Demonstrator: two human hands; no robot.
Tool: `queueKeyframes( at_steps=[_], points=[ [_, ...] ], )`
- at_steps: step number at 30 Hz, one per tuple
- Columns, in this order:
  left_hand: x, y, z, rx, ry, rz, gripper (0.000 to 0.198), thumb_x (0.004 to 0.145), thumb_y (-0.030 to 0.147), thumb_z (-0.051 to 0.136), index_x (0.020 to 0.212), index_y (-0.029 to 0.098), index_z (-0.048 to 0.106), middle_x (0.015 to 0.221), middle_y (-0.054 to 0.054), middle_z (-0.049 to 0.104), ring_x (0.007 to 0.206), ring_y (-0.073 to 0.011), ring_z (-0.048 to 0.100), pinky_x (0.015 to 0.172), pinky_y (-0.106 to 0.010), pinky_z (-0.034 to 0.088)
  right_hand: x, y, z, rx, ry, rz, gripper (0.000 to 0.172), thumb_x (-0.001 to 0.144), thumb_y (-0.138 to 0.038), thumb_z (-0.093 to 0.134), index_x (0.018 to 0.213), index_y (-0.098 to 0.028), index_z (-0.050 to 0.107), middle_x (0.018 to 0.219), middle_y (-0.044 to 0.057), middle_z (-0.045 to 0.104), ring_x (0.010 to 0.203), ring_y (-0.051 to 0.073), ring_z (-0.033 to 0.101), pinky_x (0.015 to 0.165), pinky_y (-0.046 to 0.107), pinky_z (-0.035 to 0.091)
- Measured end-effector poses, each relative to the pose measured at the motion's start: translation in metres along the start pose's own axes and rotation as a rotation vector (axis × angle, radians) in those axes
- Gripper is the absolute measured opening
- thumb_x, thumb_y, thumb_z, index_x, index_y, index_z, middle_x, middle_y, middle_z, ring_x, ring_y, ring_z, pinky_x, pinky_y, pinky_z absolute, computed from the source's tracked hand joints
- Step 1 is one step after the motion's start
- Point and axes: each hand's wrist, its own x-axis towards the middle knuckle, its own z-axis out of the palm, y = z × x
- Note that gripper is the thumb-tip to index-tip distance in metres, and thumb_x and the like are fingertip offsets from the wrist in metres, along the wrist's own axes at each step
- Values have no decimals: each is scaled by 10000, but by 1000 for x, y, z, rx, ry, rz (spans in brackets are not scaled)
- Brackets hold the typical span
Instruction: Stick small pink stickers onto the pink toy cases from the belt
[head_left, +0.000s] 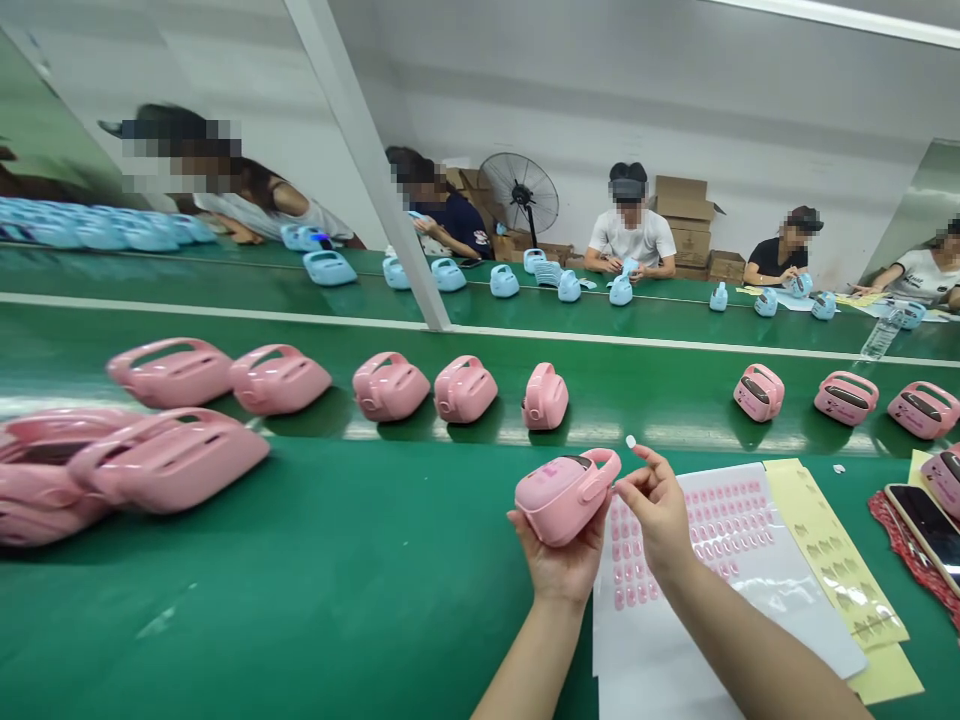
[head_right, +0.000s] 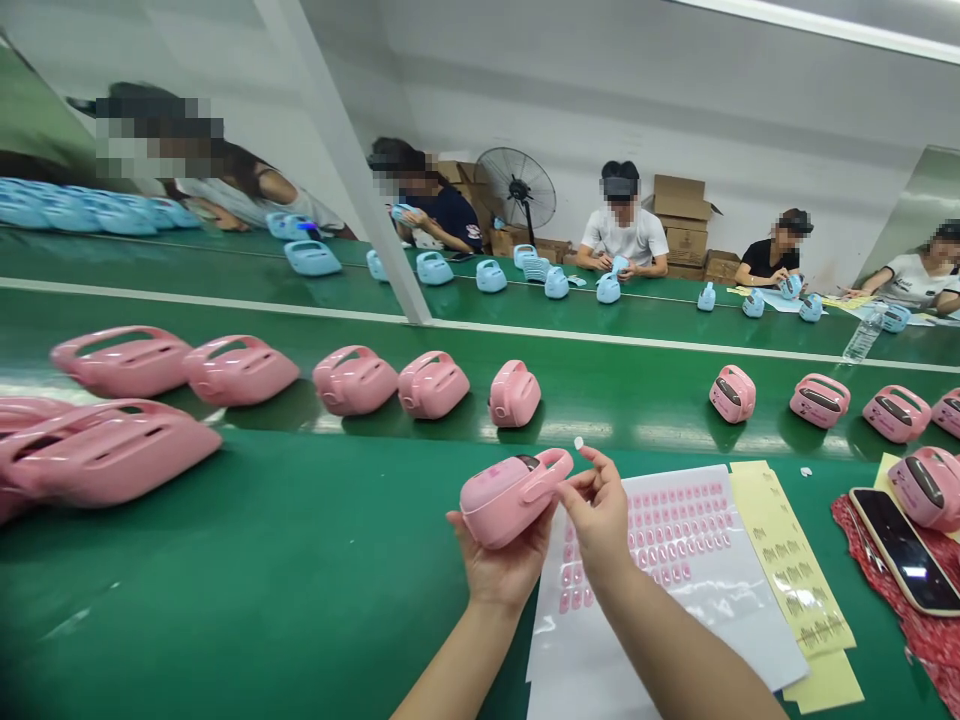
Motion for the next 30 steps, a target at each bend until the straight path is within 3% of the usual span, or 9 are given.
queueKeyframes(
  at_steps=[6, 16, 23, 26, 30],
  points=[
    [-6, -8, 4, -32, 54, -54, 624, 729, 609, 509, 1182, 181, 542, 1014, -112, 696, 906, -207, 653, 807, -254, 500, -11, -6, 19, 77, 11, 60, 420, 597, -292, 669, 960, -201, 480, 558, -59, 568, 624, 166, 597, 776, 360, 459],
    [-8, -9, 4, 8, 15, -58, 766, 685, 606, 565, 1325, 230, 376, 1040, -74, 687, 950, -215, 634, 849, -262, 472, -11, 0, 23, 60, 57, -14, 318, 660, -307, 628, 906, -217, 447, 561, -52, 600, 632, 174, 629, 767, 372, 475],
    [-9, -9, 7, -13, 47, -66, 770, 707, 597, 549, 1337, 197, 358, 1022, -85, 692, 895, -197, 649, 812, -234, 486, -14, 9, 26, -22, 111, -63, 240, 694, -308, 588, 867, -218, 449, 591, -40, 595, 629, 164, 612, 733, 348, 472],
    [-9, -10, 5, -48, 54, -86, 784, 681, 582, 585, 1322, 182, 376, 989, -83, 702, 842, -180, 663, 792, -208, 491, -14, 14, 22, -187, 147, -184, 145, 725, -282, 558, 840, -226, 490, 653, -6, 607, 660, 171, 585, 722, 356, 460],
    [-8, -9, 1, -54, 44, -107, 732, 683, 576, 578, 1295, 211, 410, 958, -69, 708, 853, -205, 666, 795, -243, 496, -12, 20, 11, -519, 97, -503, 83, 768, -256, 543, 836, -261, 588, 693, 35, 624, 691, 202, 516, 712, 381, 430]
  ],
)
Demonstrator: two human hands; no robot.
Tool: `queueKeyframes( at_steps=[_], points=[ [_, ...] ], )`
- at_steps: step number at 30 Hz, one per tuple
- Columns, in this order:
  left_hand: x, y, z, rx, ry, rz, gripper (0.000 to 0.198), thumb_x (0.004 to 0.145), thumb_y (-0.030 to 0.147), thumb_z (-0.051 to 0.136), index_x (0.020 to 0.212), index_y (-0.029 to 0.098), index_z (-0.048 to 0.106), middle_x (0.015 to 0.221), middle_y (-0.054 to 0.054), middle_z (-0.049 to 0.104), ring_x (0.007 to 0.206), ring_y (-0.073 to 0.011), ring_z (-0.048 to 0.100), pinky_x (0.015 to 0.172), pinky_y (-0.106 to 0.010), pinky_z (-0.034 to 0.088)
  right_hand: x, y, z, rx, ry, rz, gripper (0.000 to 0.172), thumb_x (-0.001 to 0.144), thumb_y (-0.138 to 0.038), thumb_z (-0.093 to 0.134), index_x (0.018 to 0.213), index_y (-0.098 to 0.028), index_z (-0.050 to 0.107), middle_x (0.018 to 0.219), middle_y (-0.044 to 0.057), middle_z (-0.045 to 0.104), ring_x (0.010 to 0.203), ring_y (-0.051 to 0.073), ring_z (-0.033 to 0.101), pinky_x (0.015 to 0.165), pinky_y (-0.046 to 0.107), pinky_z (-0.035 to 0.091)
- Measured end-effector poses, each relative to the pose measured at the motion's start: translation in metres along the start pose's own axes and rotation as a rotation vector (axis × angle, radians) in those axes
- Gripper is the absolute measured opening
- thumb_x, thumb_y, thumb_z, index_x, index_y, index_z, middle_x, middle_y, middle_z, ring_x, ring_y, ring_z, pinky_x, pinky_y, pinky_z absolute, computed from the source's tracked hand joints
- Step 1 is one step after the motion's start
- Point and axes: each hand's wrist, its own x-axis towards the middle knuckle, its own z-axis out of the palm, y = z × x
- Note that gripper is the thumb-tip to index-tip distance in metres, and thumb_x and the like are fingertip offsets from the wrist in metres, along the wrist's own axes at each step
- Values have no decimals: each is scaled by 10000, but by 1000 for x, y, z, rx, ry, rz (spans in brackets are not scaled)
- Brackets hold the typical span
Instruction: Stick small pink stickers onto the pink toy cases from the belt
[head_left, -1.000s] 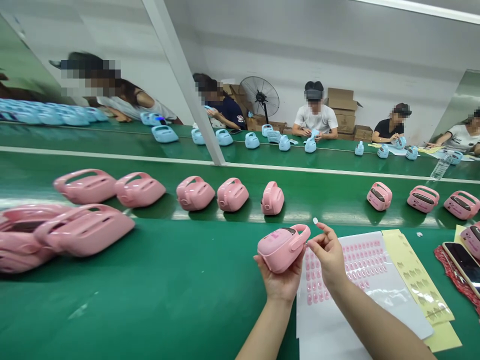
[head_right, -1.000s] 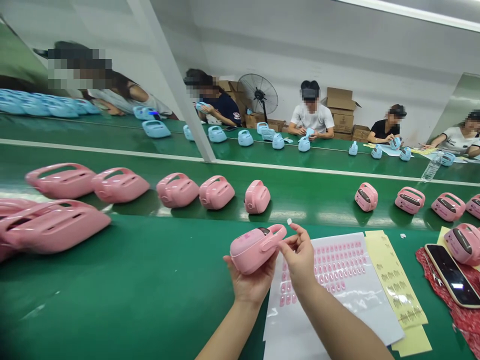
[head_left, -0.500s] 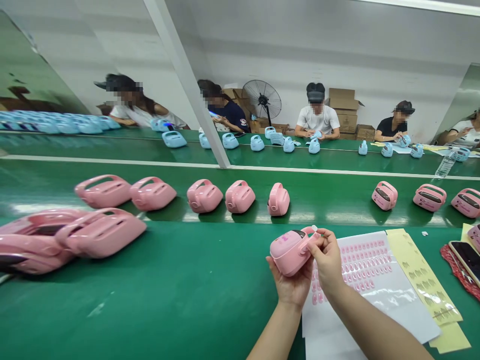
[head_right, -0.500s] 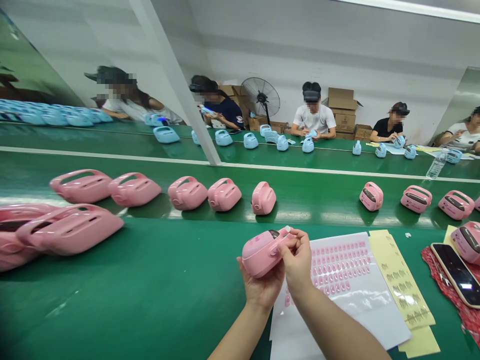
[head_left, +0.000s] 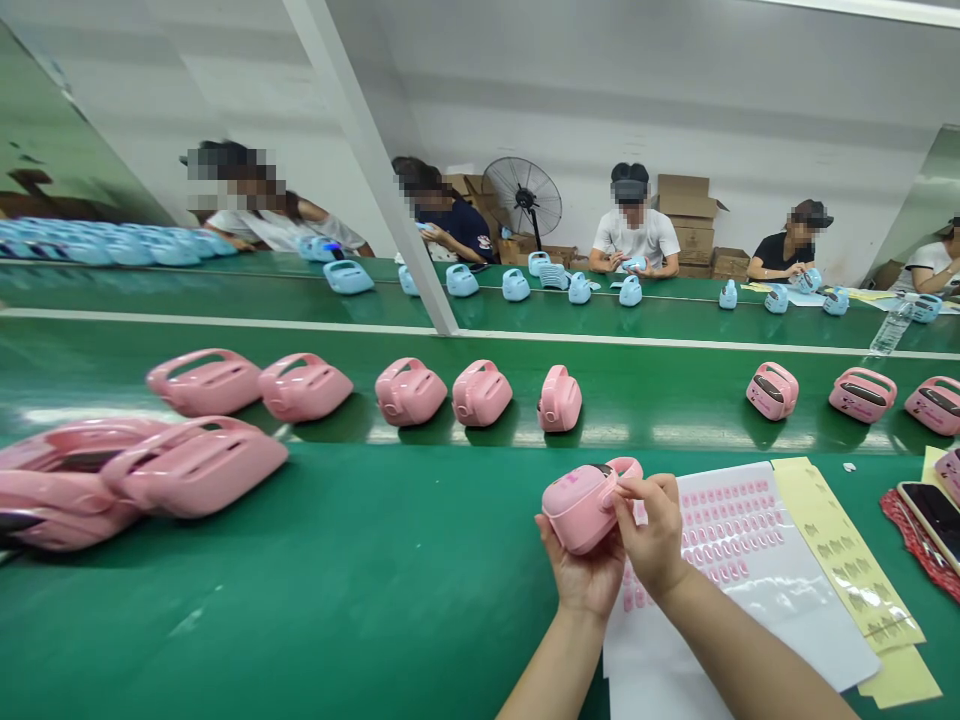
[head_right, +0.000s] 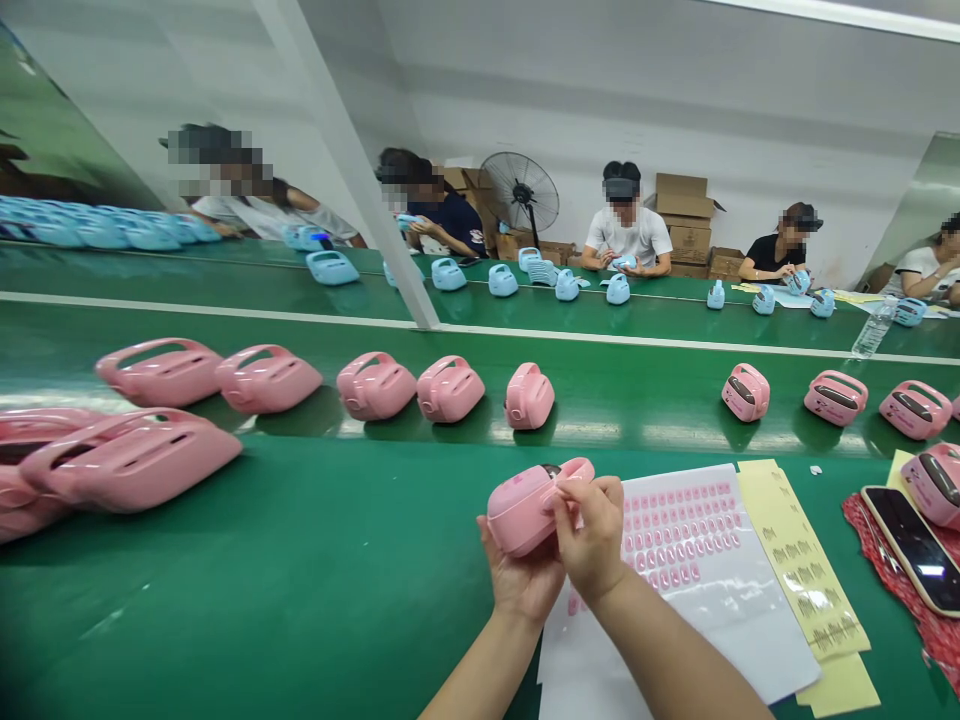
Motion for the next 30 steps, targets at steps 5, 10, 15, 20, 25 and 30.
queueKeyframes(
  at_steps=[5, 10, 15, 20, 25, 30],
  points=[
    [1, -1, -4, 17, -8, -47, 744, 687, 599, 554, 1294, 201, 392, 1048, -89, 680, 992, -218, 620, 850, -252, 473, 4, 8, -6, -122, -10, -113, 309, 772, -302, 560, 1073, -237, 530, 927, 84, 612, 863, 231, 501, 795, 407, 413],
    [4, 6, -12, -26, -211, -36, 572, 752, 517, 523, 1207, 175, 468, 1131, -124, 640, 1039, -257, 596, 882, -343, 477, 21, 32, -15, -134, -24, 234, 475, 784, -314, 502, 1220, -165, 388, 1089, 123, 550, 754, 182, 531, 720, 365, 451],
    [6, 18, -11, 0, -327, 19, 531, 731, 490, 570, 1199, 253, 485, 1150, -82, 642, 1065, -263, 579, 902, -416, 460, 23, 57, -18, -213, -486, 392, 703, 665, -76, 525, 1314, -229, 301, 1121, 66, 605, 653, 158, 584, 689, 331, 447],
    [4, 15, -8, 72, -293, 49, 469, 741, 548, 549, 1142, 305, 547, 1145, -31, 653, 1064, -240, 579, 870, -392, 479, 9, 55, -3, -227, -456, 354, 644, 638, -121, 592, 1238, -254, 400, 969, 14, 669, 890, 243, 609, 779, 364, 416],
    [2, 10, -8, 257, -194, 110, 460, 732, 626, 501, 1108, 368, 564, 1125, 33, 661, 1060, -228, 576, 841, -391, 491, 10, 57, 5, 134, -237, 552, 385, 588, -212, 635, 949, -200, 503, 709, -18, 643, 711, 195, 607, 670, 312, 436],
    [-5, 9, 0, 710, -119, 203, 646, 558, 542, 723, 1138, 328, 534, 1052, -6, 671, 1023, -287, 575, 813, -426, 487, 40, 37, -26, 487, 63, 622, 391, 579, -238, 641, 916, -195, 447, 566, -73, 587, 579, 141, 572, 662, 302, 424]
  ],
)
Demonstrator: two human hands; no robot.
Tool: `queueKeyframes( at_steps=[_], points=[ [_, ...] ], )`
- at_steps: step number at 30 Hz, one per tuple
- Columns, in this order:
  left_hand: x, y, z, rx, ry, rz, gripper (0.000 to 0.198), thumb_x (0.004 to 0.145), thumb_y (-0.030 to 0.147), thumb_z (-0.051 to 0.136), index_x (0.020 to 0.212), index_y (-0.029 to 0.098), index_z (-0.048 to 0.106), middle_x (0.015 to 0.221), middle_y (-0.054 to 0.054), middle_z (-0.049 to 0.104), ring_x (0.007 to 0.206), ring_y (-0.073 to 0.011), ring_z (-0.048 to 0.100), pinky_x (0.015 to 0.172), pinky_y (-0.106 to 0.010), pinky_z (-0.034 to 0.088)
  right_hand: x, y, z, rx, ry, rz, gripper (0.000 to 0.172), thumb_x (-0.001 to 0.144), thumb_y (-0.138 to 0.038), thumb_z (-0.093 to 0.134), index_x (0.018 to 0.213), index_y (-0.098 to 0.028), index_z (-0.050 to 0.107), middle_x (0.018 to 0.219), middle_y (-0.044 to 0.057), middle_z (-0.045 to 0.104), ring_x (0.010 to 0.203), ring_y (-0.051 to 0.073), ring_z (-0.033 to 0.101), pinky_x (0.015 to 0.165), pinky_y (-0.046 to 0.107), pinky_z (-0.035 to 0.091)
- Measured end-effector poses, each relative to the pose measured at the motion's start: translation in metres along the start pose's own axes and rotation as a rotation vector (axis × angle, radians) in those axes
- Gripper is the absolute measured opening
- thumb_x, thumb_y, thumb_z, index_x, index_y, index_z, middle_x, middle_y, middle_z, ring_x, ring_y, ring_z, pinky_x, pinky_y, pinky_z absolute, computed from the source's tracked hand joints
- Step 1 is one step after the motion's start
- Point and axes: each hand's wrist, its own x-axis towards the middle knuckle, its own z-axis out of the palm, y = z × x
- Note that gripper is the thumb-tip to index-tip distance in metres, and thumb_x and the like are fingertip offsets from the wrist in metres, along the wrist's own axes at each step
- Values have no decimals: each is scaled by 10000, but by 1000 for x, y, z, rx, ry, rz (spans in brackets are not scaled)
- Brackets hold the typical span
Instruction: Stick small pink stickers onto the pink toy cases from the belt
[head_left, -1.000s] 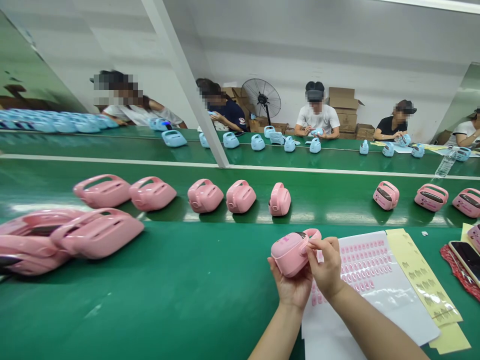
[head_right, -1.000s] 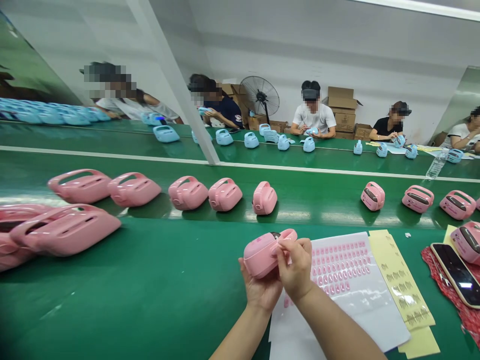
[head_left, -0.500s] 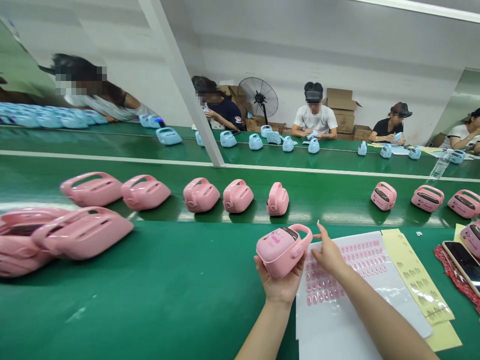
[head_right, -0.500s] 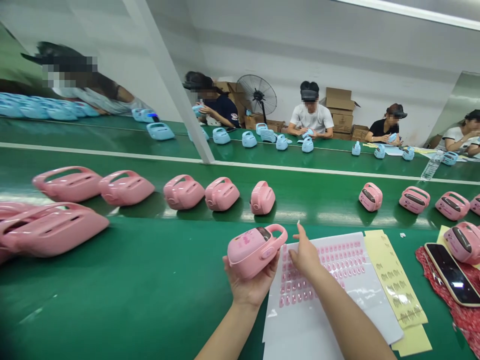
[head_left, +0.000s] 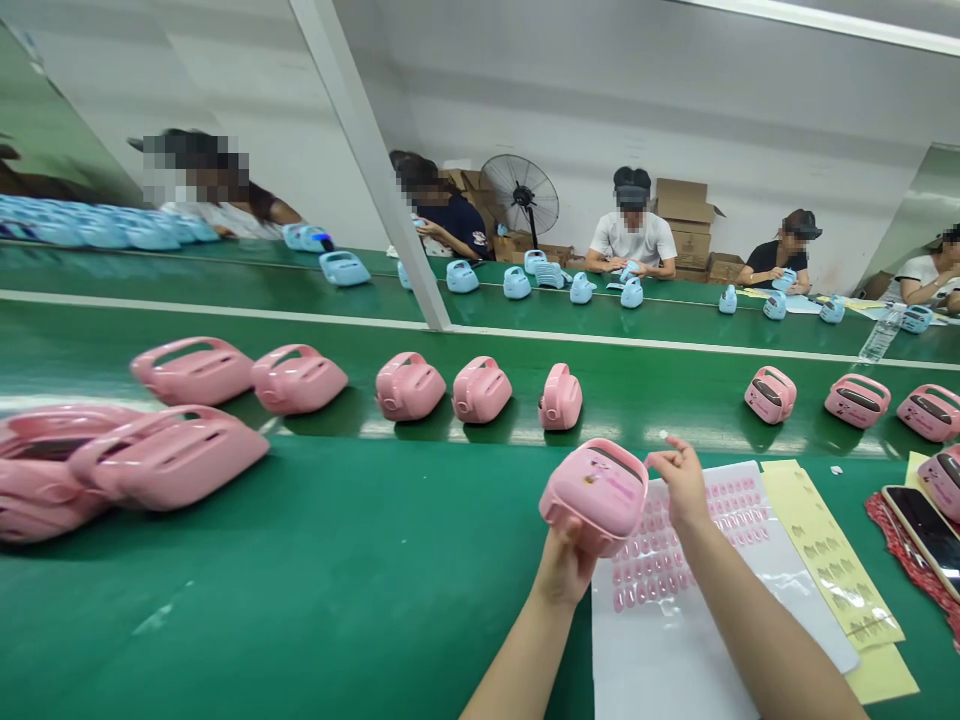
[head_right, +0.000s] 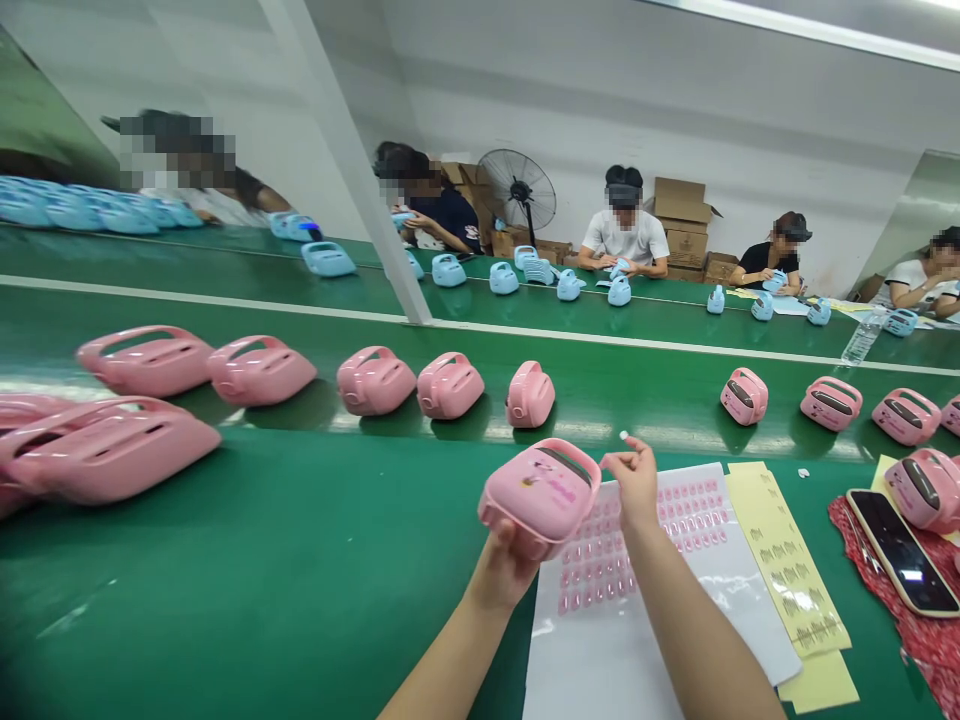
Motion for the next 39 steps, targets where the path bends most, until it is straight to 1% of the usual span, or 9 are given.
queueKeyframes(
  at_steps=[3, 7, 13, 22, 26, 31, 35, 37, 39],
  points=[
    [-5, -5, 11, 318, -76, 80, 875, 439, 306, 841, 1217, 291, 441, 1185, -52, 569, 1047, -305, 547, 848, -428, 464, -5, -37, -16, 63, -110, -51, 416, 609, -248, 662, 966, -195, 456, 561, -77, 593, 592, 132, 579, 684, 301, 420],
    [-7, -26, 28, 732, -218, 237, 875, 458, 315, 819, 1221, 297, 393, 1227, -81, 480, 1071, -320, 514, 873, -477, 442, -17, -63, -39, -21, -333, 9, 436, 571, -207, 711, 953, -205, 501, 564, -82, 577, 568, 118, 566, 613, 263, 406],
    [0, -49, 42, 934, -397, 371, 855, 544, 249, 771, 1260, 353, 315, 1250, -84, 406, 1150, -327, 440, 919, -528, 394, -17, -59, -65, -93, -393, 84, 414, 570, -228, 717, 919, -215, 495, 552, -82, 574, 531, 121, 562, 596, 272, 413],
    [2, -51, 40, 994, -440, 431, 853, 570, 263, 751, 1278, 332, 281, 1232, -101, 412, 1145, -327, 449, 901, -529, 413, -20, -49, -67, -208, -377, 2, 336, 616, -215, 641, 921, -213, 498, 553, -73, 566, 533, 124, 548, 589, 277, 405],
    [4, -55, 36, 1014, -425, 435, 871, 545, 272, 765, 1269, 328, 286, 1222, -111, 419, 1140, -345, 455, 901, -551, 401, -24, -41, -67, -310, -299, -162, 276, 676, -196, 585, 938, -219, 498, 595, -53, 571, 558, 127, 545, 593, 281, 420],
    [4, -55, 35, 993, -420, 431, 862, 553, 291, 763, 1273, 336, 291, 1223, -113, 420, 1137, -345, 451, 903, -557, 397, -27, -31, -71, -481, -295, -450, 244, 746, -187, 534, 983, -241, 525, 663, -16, 615, 606, 148, 568, 627, 314, 463],
    [3, -52, 36, 983, -416, 440, 880, 539, 284, 778, 1270, 336, 291, 1218, -105, 430, 1132, -340, 454, 907, -546, 401, -25, -26, -80, -755, -275, -800, 297, 796, -214, 528, 1084, -267, 574, 776, 32, 681, 688, 189, 572, 675, 368, 454],
    [3, -51, 37, 966, -409, 445, 883, 535, 278, 782, 1271, 337, 297, 1218, -98, 435, 1121, -334, 463, 904, -534, 410, -25, -26, -82, -871, -260, -901, 346, 812, -207, 517, 1150, -272, 554, 829, 42, 697, 691, 196, 573, 676, 380, 443],
    [3, -50, 38, 956, -405, 439, 872, 540, 276, 779, 1271, 332, 307, 1223, -98, 436, 1113, -329, 468, 900, -523, 417, -26, -29, -82, -928, -238, -939, 419, 817, -205, 515, 1230, -270, 488, 878, 48, 701, 693, 201, 570, 673, 387, 439]
  ],
)
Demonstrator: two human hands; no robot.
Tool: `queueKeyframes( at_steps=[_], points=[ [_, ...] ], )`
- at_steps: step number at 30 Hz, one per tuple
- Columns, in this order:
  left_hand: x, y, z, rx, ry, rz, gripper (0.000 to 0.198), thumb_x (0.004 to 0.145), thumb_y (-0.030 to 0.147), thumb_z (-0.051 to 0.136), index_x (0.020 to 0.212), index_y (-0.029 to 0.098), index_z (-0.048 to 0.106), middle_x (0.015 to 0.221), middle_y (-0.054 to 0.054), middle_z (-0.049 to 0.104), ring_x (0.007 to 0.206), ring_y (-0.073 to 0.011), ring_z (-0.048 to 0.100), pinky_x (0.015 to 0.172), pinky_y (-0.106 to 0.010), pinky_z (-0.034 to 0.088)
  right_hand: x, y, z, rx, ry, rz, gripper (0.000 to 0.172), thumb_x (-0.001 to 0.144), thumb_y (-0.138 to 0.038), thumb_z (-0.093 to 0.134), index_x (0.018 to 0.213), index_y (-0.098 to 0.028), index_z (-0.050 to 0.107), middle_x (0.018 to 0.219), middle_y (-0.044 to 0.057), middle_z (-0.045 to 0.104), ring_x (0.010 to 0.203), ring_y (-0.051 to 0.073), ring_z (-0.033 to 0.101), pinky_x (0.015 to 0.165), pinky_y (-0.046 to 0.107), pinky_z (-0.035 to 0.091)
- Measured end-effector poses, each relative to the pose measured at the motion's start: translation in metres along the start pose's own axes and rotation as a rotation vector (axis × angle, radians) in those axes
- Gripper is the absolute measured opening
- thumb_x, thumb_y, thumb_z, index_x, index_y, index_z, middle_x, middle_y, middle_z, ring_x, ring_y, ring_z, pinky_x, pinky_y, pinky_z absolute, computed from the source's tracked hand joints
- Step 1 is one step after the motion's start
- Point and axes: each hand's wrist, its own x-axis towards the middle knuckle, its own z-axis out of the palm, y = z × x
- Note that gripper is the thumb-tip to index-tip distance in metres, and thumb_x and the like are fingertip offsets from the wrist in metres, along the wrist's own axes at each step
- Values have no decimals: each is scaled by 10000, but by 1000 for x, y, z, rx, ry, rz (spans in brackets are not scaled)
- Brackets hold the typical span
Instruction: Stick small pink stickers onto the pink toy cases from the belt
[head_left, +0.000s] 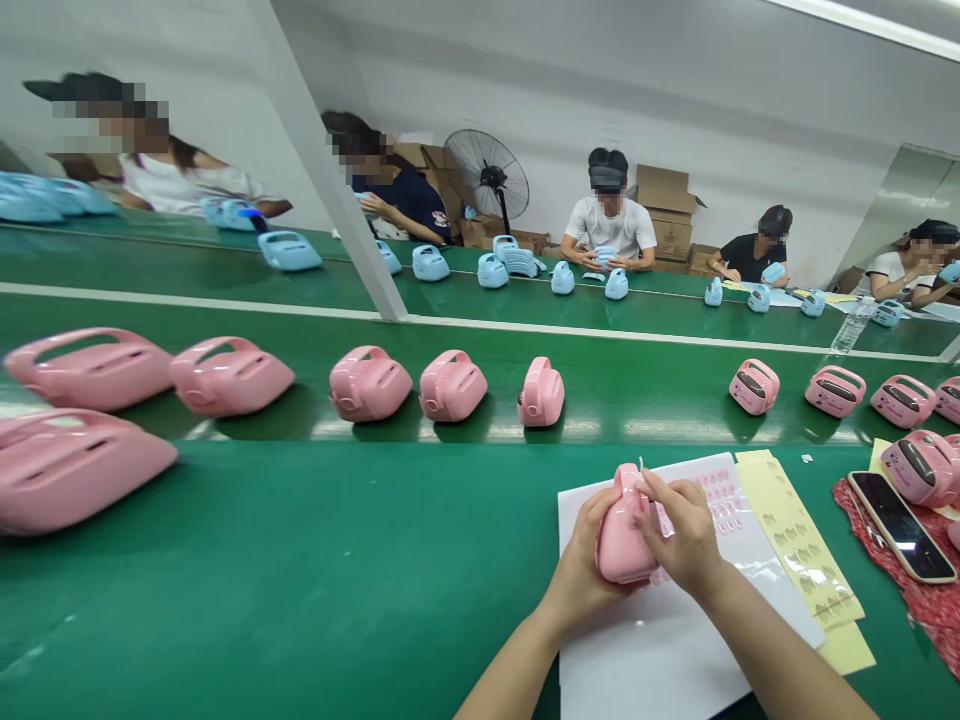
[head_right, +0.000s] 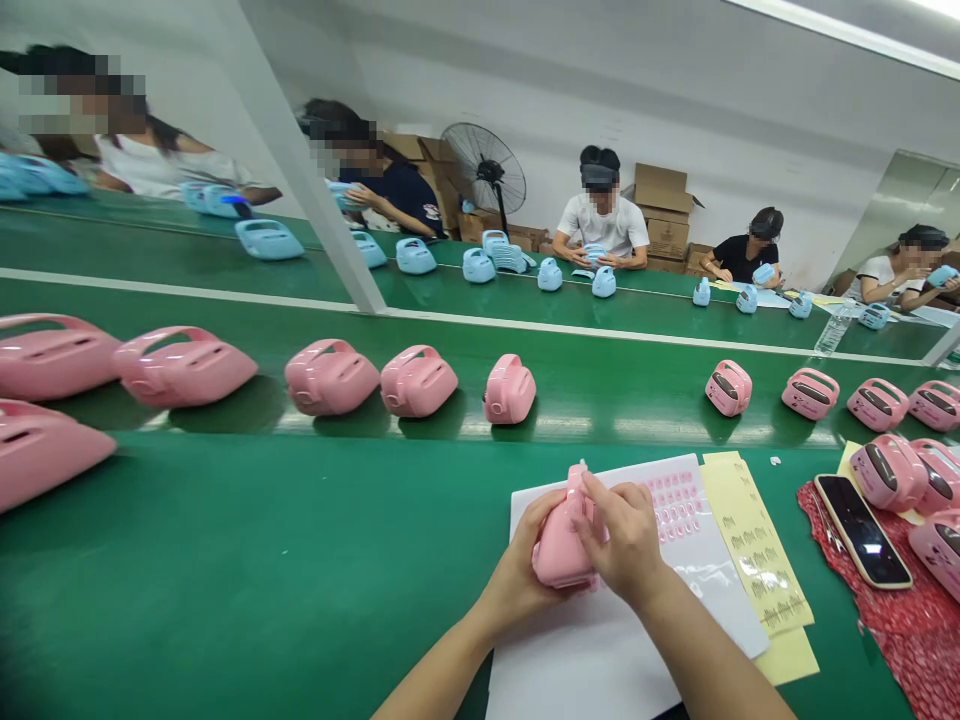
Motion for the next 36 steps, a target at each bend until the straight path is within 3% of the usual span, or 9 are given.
queueKeyframes(
  at_steps=[5, 9, 17, 22, 26, 30, 33, 36],
  points=[
    [0, 1, -2, 26, -16, 37, 867, 568, 295, 768, 1283, 337, 278, 1237, -98, 421, 1138, -323, 445, 918, -519, 404, 7, -12, -5, 82, -1, -27, 555, 812, -175, 504, 1329, -270, 324, 1003, 58, 672, 779, 209, 559, 713, 394, 456],
    [-1, 0, -3, 56, -28, 51, 870, 578, 281, 760, 1289, 334, 261, 1238, -104, 418, 1140, -318, 446, 922, -519, 403, 7, -16, -5, 175, -48, -12, 472, 797, -136, 488, 1243, -270, 412, 945, 56, 656, 793, 207, 554, 701, 379, 467],
    [-4, 0, -5, 73, -60, 32, 891, 555, 262, 771, 1289, 337, 272, 1234, -115, 423, 1153, -338, 439, 916, -536, 401, 5, -18, -1, 460, -50, 349, 303, 760, -125, 476, 1042, -237, 474, 737, -1, 594, 677, 155, 584, 752, 351, 475],
    [-5, -1, -7, 61, -56, 29, 889, 550, 258, 771, 1289, 340, 283, 1243, -116, 416, 1147, -350, 443, 912, -547, 399, 7, -19, 1, 466, -69, 407, 277, 739, -134, 493, 998, -231, 480, 694, -14, 570, 667, 155, 574, 744, 345, 473],
    [-6, 0, -8, 64, -44, 42, 879, 564, 277, 765, 1295, 340, 281, 1244, -117, 422, 1149, -334, 445, 914, -531, 405, 3, -21, 4, 368, -23, 312, 273, 759, -142, 486, 1015, -238, 483, 782, 21, 564, 712, 165, 566, 711, 345, 481],
    [-8, -2, -8, 107, -25, 39, 862, 565, 292, 761, 1291, 318, 296, 1240, -130, 437, 1152, -343, 453, 917, -537, 399, 1, -23, 9, 258, 54, 218, 461, 778, -175, 500, 1219, -250, 392, 1003, 86, 557, 849, 203, 545, 745, 389, 473],
    [-11, -4, -8, 120, -36, 49, 844, 563, 271, 757, 1280, 320, 314, 1249, -132, 437, 1172, -357, 442, 931, -544, 383, 3, -18, 10, 319, 26, 283, 578, 768, -221, 529, 1302, -243, 309, 1177, 118, 504, 919, 213, 537, 760, 393, 468],
    [-13, 0, -10, 91, -28, 76, 853, 545, 278, 771, 1271, 336, 328, 1252, -129, 445, 1168, -365, 448, 933, -559, 371, 9, -2, 9, 445, -7, 479, 539, 769, -299, 545, 1271, -238, 360, 1174, 105, 522, 871, 181, 550, 746, 356, 466]
  ],
)
